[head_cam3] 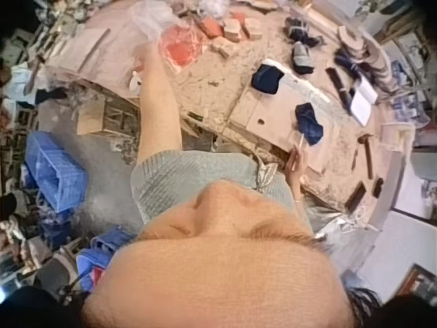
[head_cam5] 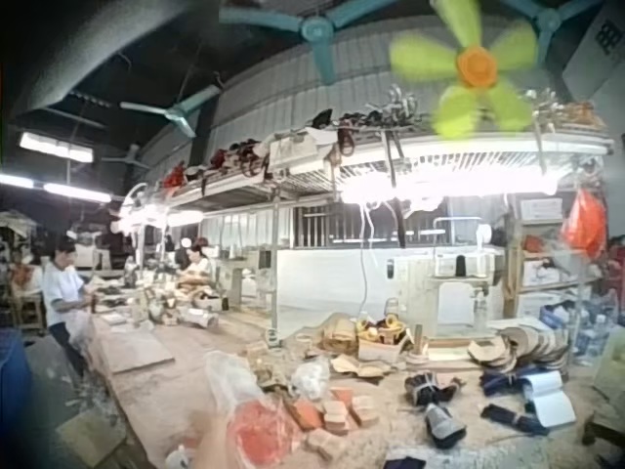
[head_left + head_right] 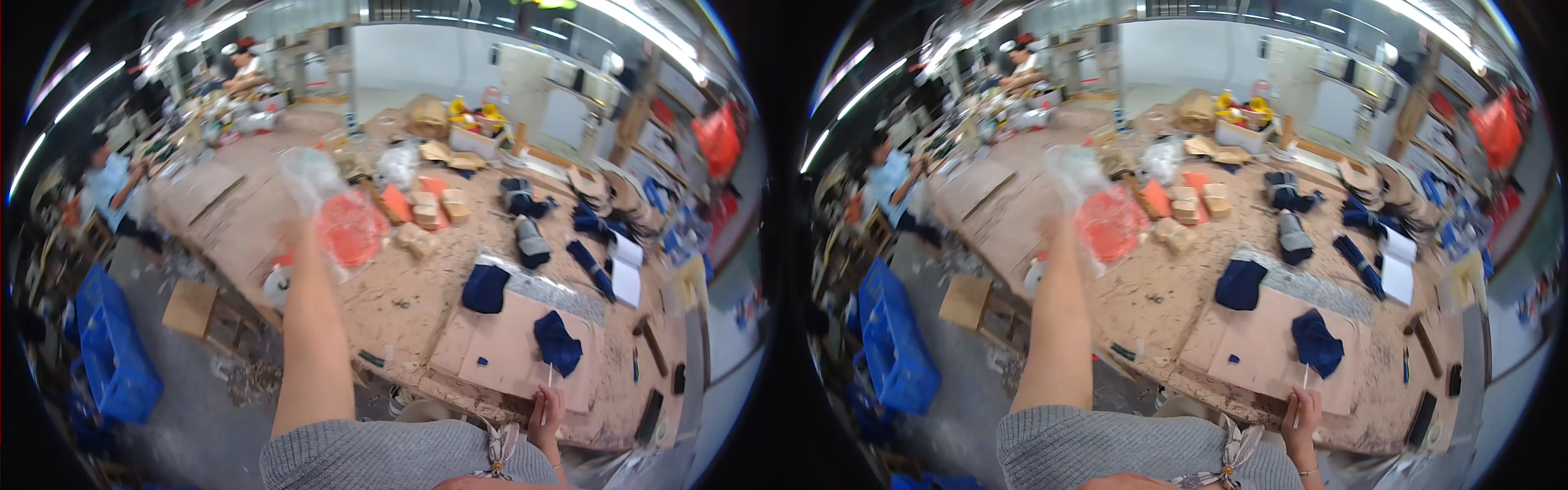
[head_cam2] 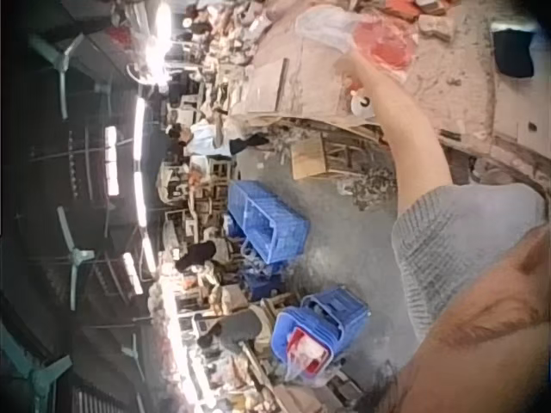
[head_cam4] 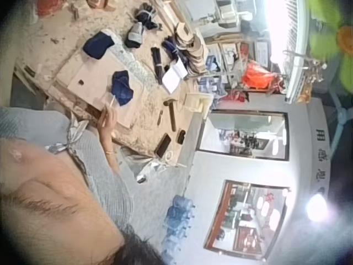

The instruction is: The person sits at a workbench in a workshop and handles various pieces of dark blue and grey fabric. They fold the fabric pieces and use a white marking pen to draw lines on them. The person also handles a small red piece of material and marks it similarly. The workspace contains sewing tools, cardboard templates, and other materials.

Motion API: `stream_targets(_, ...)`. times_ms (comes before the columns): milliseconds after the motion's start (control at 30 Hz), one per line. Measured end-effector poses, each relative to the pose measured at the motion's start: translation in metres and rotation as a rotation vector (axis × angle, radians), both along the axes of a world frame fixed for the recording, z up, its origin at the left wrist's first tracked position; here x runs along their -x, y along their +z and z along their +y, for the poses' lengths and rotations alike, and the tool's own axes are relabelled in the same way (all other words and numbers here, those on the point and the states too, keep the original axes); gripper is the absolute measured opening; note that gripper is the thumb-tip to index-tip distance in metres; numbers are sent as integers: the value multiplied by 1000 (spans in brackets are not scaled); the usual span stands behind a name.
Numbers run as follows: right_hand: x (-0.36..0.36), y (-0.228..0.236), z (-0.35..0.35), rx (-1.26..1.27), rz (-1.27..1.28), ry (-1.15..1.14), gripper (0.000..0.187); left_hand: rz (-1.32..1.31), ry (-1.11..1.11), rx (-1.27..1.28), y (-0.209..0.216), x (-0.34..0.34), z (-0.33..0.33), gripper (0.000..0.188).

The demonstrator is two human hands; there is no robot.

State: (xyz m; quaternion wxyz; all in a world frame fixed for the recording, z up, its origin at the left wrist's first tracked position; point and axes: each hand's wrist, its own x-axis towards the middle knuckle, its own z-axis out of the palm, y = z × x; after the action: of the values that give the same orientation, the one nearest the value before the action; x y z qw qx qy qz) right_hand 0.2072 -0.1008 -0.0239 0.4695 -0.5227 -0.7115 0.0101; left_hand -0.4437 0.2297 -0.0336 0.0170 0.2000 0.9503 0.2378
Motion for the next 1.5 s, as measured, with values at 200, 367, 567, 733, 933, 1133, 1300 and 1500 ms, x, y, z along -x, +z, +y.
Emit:
stream_targets(200, 11, 12, 18, 15, -75, -108, 24, 49, -190, 363, -36, 83, 0, 51)
stream_targets(367, 9, 15, 11, 104, -179, -183, 24, -506, -264, 99, -35, 78, 37, 40)
stream_targets(567, 6, 11, 11, 130, -144, -182, 26, -501, -341, 385, -3, 74, 16, 38)
stream_targets(733, 4, 12, 10, 111, -91, -174, 24, -485, -407, 590, 12, 60, 3, 37)
stream_targets(933, 3, 11, 10, 70, 14, -173, 24, -486, -434, 737, 23, 50, -23, 35)
stream_targets(1133, 3, 16, 9, 71, 54, -153, 24, -511, -433, 809, 31, 51, -34, 34)
stream_targets(1300, 0, 13, 9, 48, 72, -161, 24, -534, -393, 749, 64, -11, -53, 48)
stream_targets(1500, 0, 11, 9, 48, 98, -122, 24, -453, -478, 636, 24, 53, -46, 43)
